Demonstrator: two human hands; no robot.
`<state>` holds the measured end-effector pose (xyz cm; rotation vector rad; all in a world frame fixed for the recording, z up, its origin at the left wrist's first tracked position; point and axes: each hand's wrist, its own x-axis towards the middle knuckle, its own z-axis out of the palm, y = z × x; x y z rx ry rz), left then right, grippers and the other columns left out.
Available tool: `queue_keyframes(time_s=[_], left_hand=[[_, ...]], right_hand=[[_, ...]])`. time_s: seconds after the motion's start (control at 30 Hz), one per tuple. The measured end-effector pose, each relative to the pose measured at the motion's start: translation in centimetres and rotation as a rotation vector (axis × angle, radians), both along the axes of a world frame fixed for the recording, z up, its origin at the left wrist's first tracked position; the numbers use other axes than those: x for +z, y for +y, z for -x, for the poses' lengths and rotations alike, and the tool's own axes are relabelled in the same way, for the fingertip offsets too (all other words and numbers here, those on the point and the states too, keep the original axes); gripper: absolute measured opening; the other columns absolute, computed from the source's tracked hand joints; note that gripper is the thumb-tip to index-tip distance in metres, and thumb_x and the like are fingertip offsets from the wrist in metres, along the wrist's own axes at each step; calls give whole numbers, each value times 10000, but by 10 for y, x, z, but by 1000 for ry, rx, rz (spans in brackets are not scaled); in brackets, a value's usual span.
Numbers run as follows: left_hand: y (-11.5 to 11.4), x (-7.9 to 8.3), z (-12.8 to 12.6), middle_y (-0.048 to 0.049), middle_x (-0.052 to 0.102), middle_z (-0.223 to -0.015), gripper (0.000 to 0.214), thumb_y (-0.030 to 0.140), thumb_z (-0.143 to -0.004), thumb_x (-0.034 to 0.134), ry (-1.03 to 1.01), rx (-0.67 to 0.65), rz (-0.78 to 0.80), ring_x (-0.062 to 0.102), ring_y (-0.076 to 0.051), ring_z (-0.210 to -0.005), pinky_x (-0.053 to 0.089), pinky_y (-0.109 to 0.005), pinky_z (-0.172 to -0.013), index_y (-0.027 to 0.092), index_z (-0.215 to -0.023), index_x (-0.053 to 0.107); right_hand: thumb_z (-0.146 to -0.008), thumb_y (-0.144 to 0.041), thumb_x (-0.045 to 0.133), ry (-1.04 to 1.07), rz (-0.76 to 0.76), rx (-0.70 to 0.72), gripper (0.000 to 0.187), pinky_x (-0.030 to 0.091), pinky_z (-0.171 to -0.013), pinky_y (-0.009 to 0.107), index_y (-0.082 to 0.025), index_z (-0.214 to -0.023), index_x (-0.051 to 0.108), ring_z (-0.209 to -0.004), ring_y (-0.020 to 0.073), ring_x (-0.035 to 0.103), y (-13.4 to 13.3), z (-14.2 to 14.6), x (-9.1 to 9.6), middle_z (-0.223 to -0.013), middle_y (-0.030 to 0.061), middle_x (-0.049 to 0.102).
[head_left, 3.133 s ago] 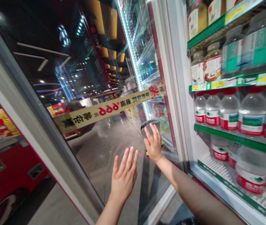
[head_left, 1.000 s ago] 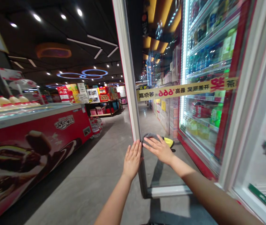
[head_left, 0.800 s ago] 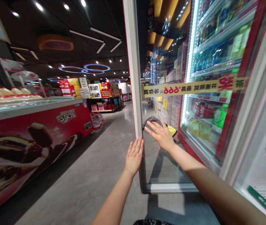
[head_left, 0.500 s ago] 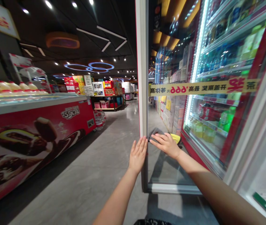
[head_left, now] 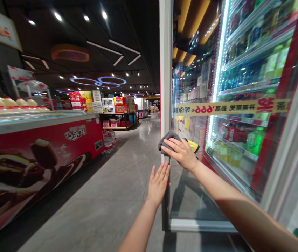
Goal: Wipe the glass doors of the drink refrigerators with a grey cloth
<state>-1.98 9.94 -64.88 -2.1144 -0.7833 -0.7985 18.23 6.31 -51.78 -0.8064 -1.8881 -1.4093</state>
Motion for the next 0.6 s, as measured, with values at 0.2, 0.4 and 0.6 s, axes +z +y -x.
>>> queue_keyframes(time_s=[0.2, 0.4, 0.6], left_hand=[[13, -24, -15, -122, 448, -1584, 708, 257, -970, 534, -180, 94, -45, 371, -215, -1508, 319, -485, -1246, 173, -1614, 251], [14, -50, -41, -147, 442, -1585, 704, 170, -957, 507, -375, 246, -41, 394, -264, -1495, 384, -532, -1203, 174, -1614, 256], [-3, -108, -45, -216, 324, -1632, 844, 145, -931, 535, -580, 296, -10, 316, -319, -1525, 398, -572, -1182, 147, -1641, 79]], right_hand=[[-971, -119, 505, 107, 18, -3, 522, 371, -1120, 453, -301, -1459, 550, -1422, 225, 422, 15, 6, -20, -1527, 57, 546], [-979, -146, 502, 84, 33, 42, 471, 358, -1132, 437, -288, -1419, 589, -1391, 212, 448, 35, 2, -64, -1523, 24, 552], [-954, -158, 534, 100, 129, 69, 519, 316, -1187, 455, -295, -1455, 547, -1394, 202, 458, 55, 2, -163, -1556, 16, 515]])
